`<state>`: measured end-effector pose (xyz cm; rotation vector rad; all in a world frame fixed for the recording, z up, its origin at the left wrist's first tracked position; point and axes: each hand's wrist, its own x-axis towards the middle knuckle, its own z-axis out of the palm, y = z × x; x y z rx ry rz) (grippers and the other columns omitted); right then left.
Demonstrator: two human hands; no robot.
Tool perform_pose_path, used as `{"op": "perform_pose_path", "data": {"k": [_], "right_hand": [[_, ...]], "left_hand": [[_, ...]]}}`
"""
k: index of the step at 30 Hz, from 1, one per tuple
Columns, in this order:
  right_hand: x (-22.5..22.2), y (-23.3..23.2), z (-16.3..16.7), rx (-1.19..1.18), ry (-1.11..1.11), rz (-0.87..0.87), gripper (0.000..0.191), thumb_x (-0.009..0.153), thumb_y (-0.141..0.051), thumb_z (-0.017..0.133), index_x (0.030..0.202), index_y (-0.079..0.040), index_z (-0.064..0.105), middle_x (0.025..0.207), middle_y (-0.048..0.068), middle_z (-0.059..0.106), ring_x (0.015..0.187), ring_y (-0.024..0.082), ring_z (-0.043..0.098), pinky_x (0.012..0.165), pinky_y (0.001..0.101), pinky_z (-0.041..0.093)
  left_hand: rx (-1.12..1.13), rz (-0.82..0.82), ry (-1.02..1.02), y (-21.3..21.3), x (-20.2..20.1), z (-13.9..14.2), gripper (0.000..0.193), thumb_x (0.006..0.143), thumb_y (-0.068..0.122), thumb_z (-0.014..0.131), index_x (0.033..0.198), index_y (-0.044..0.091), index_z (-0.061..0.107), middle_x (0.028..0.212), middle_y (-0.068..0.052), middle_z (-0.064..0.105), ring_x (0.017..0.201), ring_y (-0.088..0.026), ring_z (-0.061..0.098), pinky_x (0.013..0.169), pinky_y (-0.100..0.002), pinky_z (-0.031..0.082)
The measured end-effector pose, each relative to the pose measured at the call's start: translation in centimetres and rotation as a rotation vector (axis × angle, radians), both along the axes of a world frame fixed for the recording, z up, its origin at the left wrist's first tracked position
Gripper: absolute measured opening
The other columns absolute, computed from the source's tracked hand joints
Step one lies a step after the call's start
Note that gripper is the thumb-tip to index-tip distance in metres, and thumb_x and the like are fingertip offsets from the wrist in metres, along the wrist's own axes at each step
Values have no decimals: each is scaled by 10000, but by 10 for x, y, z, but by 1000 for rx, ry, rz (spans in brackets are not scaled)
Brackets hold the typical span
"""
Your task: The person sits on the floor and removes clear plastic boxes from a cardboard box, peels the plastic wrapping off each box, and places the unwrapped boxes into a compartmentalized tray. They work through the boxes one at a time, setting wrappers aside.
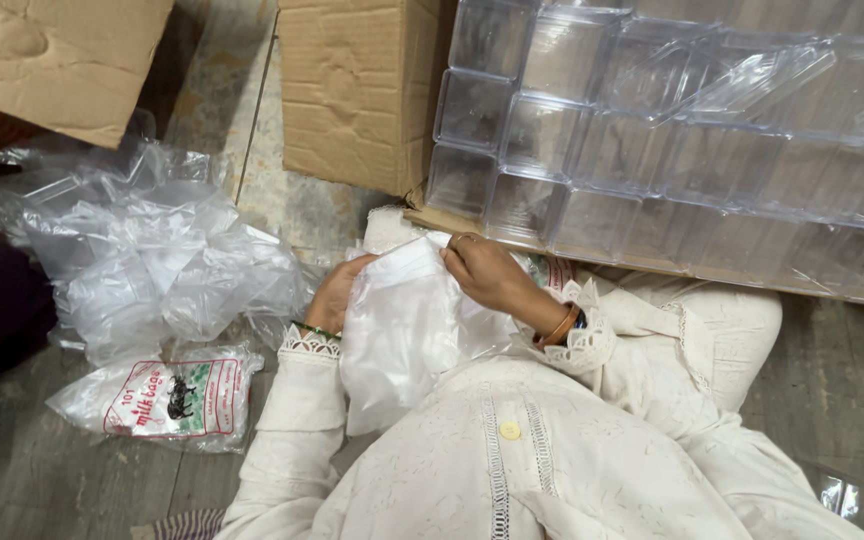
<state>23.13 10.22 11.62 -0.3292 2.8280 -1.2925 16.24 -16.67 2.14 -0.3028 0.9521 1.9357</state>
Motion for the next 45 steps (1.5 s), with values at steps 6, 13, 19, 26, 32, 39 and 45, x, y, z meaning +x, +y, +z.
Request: {"op": "perform_pose_path", "data": {"k": [6, 13, 19, 26, 32, 39, 45], "right_hand": [[-14, 11, -8, -18, -498, 14, 370, 1008, -257, 458, 859, 49, 603, 738, 216, 688, 658, 327, 684, 660, 441, 553], [0, 18, -40, 100, -153, 18, 335, 951, -291, 534, 831, -16, 681, 763, 208, 675, 672, 390, 640, 680, 487, 514], [-4, 27, -33, 342, -327, -35, 290, 938, -290, 550, 910, -69, 736, 864, 180, 720, 801, 379, 683, 789, 505, 528], [-12, 44, -3, -133, 279, 416, 1088, 740, -239, 838, 1589, 56, 224, 1487, 361, 407, 1337, 482, 440, 1085, 498, 375], [-45, 20, -12, -981, -127, -20, 622, 927, -248, 817, 1384, -1, 475, 1302, 166, 587, 1193, 234, 601, 1016, 419, 529], [-26, 90, 48, -1581, -325, -231, 468, 1024, -407, 632, 1329, -73, 512, 1193, 116, 659, 1051, 248, 691, 880, 443, 618], [30, 95, 60, -1415, -414, -346, 592, 993, -442, 566, 1478, -164, 373, 1354, 83, 530, 1208, 254, 583, 990, 461, 509]], "left_hand": [[-114, 23, -62, 4, -8, -25, 312, 979, 230, 572, 1092, -17, 726, 925, -113, 771, 726, -185, 733, 723, -346, 598], [-279, -171, 551, -4, -25, -74, 323, 895, 147, 655, 1175, -11, 693, 996, -59, 736, 812, -138, 678, 720, -326, 582], [-382, 260, 394, 22, -15, -76, 271, 955, 186, 581, 1049, -30, 713, 877, -87, 746, 750, -213, 676, 669, -357, 557], [-900, 221, 1064, 64, 3, -23, 251, 880, 117, 608, 1099, 2, 649, 876, -177, 722, 792, -355, 671, 670, -443, 534], [-1262, 241, 1424, 86, -9, 27, 331, 800, 23, 616, 1131, 22, 616, 873, -252, 697, 830, -461, 666, 684, -512, 517], [-639, -345, 1071, 154, 48, 79, 508, 866, 317, 821, 1237, 3, 673, 916, -147, 726, 837, -229, 721, 783, -342, 548], [176, 80, 1031, 188, 14, 111, 1320, 703, 476, 948, 1634, 128, 78, 1595, -85, 348, 1477, -214, 374, 1210, -388, 355]]}}
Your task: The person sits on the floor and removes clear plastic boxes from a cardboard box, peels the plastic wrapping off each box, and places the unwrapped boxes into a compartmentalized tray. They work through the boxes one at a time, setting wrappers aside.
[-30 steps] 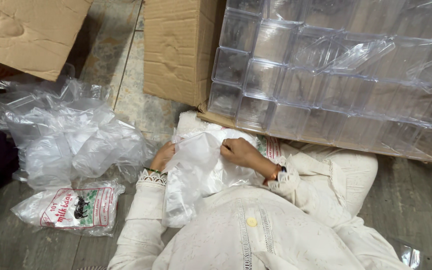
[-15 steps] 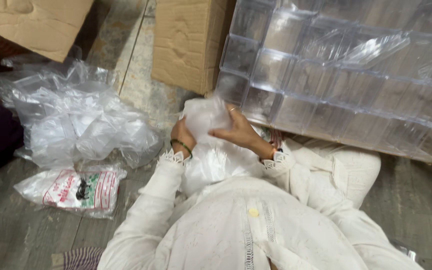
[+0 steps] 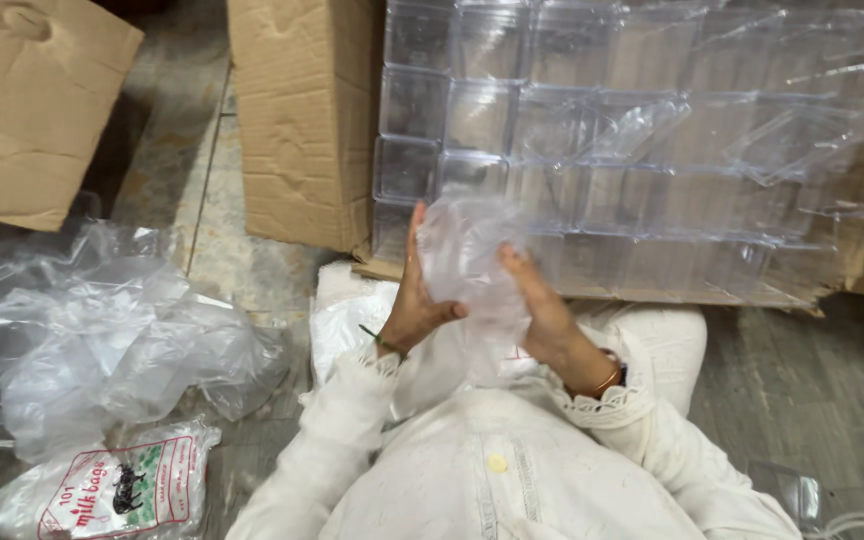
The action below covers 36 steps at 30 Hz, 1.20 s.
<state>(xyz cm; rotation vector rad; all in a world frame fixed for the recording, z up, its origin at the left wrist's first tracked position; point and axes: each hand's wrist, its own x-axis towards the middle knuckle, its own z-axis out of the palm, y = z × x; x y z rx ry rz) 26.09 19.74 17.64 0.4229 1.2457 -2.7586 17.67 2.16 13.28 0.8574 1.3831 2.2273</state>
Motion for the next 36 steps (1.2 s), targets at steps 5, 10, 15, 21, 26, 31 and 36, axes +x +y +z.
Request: {"op": "perform_pose_path", "data": {"k": [5, 10, 15, 21, 26, 31, 36], "right_hand": [[10, 6, -7, 643, 320, -172, 896, 965, -334, 717, 1609, -125, 130, 1506, 149, 427, 1409, 272, 420, 1165, 394, 381], [23, 31, 7, 1107, 465, 62, 1061, 752, -212, 876, 1607, -41, 272, 1593, 154, 385, 1481, 268, 388, 1197, 395, 354], [19, 25, 9, 1009, 449, 35, 1039, 655, -96, 855, 1562, -5, 357, 1488, 152, 501, 1369, 255, 530, 1159, 383, 449], [17, 19, 3, 878, 521, 45, 986, 688, -35, 839, 1549, 10, 360, 1497, 163, 484, 1410, 251, 507, 1218, 382, 396], [19, 17, -1, 937, 392, 91, 945, 649, -51, 817, 1506, -33, 420, 1476, 113, 524, 1389, 223, 508, 1115, 363, 476], [20, 17, -12, 871, 592, 4, 920, 695, -14, 854, 1516, -37, 440, 1559, 119, 432, 1488, 248, 413, 1256, 375, 327], [22, 10, -23, 632, 611, -8, 905, 724, -25, 877, 1515, -73, 440, 1609, 108, 359, 1543, 254, 344, 1263, 388, 314]], "left_hand": [[226, -40, -149, 30, 6, 2, 1219, 716, 372, 956, 1630, 71, 209, 1567, -119, 405, 1484, -264, 389, 1262, -424, 320], [76, -79, -136, 18, 9, 2, 1173, 724, 347, 936, 1632, 60, 252, 1550, -121, 439, 1436, -248, 447, 1218, -391, 369], [-25, -82, -7, 7, 0, 10, 1174, 699, 306, 966, 1617, 58, 278, 1511, -108, 486, 1408, -230, 492, 1198, -373, 414], [-53, -67, 109, -2, -10, 18, 1176, 683, 286, 985, 1624, 65, 315, 1543, -84, 480, 1438, -199, 472, 1238, -347, 369], [-89, -105, 109, -4, -10, 22, 1193, 670, 293, 992, 1620, 76, 305, 1525, -84, 495, 1422, -202, 485, 1229, -354, 379], [-98, -92, 132, -7, -10, 24, 1189, 678, 299, 987, 1625, 87, 299, 1537, -83, 478, 1444, -208, 469, 1239, -361, 372], [-102, -73, 188, -5, -1, 21, 1165, 700, 303, 971, 1615, 94, 280, 1541, -76, 452, 1450, -209, 459, 1234, -365, 387]]}}
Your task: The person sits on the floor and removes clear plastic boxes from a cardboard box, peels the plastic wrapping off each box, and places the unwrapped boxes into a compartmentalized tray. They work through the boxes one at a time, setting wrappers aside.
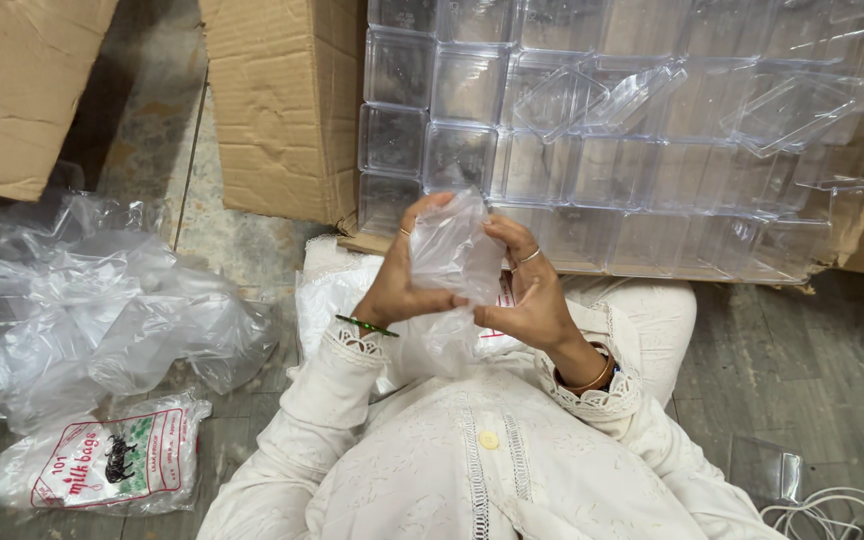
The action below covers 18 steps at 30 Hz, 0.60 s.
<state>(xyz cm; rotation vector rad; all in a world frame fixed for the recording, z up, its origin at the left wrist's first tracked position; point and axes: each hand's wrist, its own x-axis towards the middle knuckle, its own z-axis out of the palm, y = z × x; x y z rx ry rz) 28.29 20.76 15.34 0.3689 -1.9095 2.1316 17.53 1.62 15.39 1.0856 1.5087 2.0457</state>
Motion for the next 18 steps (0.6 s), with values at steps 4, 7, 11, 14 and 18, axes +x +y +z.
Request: {"op": "perform_pose_path", "data": {"k": [4, 7, 11, 14, 18], "right_hand": [[0, -14, 3, -7, 6, -60, 864, 774, -67, 887, 1521, -84, 453, 1618, 134, 385, 1538, 281, 387, 1297, 414, 328], [2, -10, 17, 455, 41, -76, 958, 677, -156, 945, 1495, -90, 451, 1622, 191, 330, 1502, 326, 368, 1227, 451, 338], [-2, 16, 32, 766, 167, 74, 921, 688, -223, 975, 1454, -128, 472, 1651, 235, 270, 1522, 378, 324, 1181, 462, 399], [-13, 24, 26, 523, 129, 232, 884, 676, -234, 973, 1413, -167, 488, 1605, 154, 411, 1460, 305, 475, 1174, 438, 451], [-23, 7, 2, 280, 45, 204, 876, 707, -173, 959, 1436, -151, 474, 1483, 140, 478, 1408, 302, 476, 1175, 437, 425]], "left_hand": [[44, -19, -107, 7, 7, -5, 1122, 753, 377, 922, 1605, 102, 245, 1504, -84, 466, 1420, -208, 464, 1210, -360, 399], [11, -38, -296, -1, 5, -13, 950, 812, 436, 849, 1534, 87, 339, 1407, -85, 522, 1307, -177, 523, 1099, -344, 464], [-8, -367, -1008, -21, 6, -31, 664, 955, 471, 726, 1375, -9, 540, 1163, -125, 645, 1023, -202, 642, 892, -348, 540], [-94, -298, -1050, -19, 12, -39, 596, 956, 497, 680, 1321, 36, 580, 1081, -80, 676, 939, -166, 664, 816, -325, 549], [-116, -168, -908, -11, 9, -21, 617, 930, 523, 669, 1329, 57, 599, 1117, -36, 688, 982, -123, 654, 850, -287, 528]]}}
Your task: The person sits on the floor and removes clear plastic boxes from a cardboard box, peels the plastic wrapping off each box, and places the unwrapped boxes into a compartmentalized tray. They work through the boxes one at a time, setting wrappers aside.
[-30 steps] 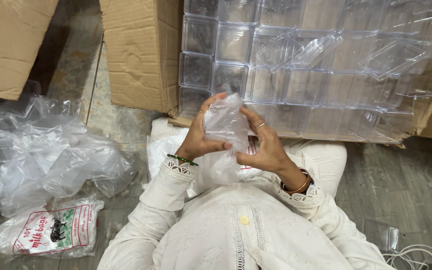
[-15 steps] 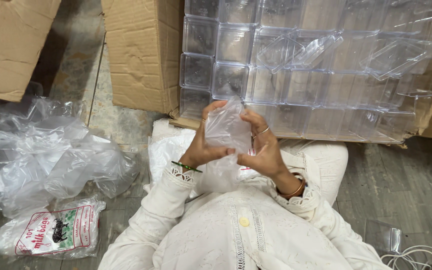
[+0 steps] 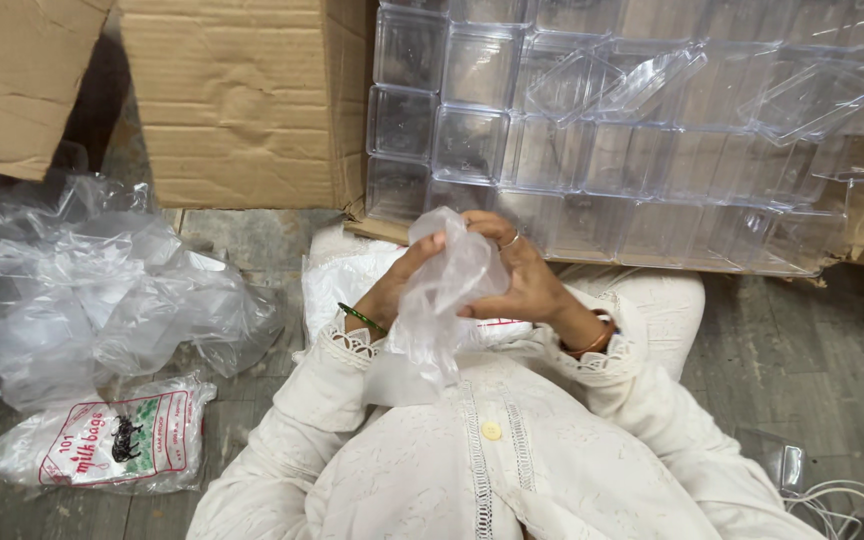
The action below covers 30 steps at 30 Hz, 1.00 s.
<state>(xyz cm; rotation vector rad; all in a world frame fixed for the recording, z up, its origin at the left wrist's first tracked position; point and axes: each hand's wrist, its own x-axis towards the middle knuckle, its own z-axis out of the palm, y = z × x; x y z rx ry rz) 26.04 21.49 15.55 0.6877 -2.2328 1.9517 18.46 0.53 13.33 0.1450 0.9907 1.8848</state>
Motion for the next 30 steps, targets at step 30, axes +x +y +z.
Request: {"op": "perform_pose_path", "data": {"k": [30], "right_hand": [[-13, -18, 13, 410, -206, -435, 534, 858, -193, 755, 1315, -3, 555, 1270, 153, 688, 1178, 250, 696, 856, 353, 621]], "left_hand": [[-1561, 464, 705, -181, -109, -110, 403, 855, 315, 743, 1044, -40, 758, 1048, -279, 743, 975, -411, 719, 818, -461, 566]]}}
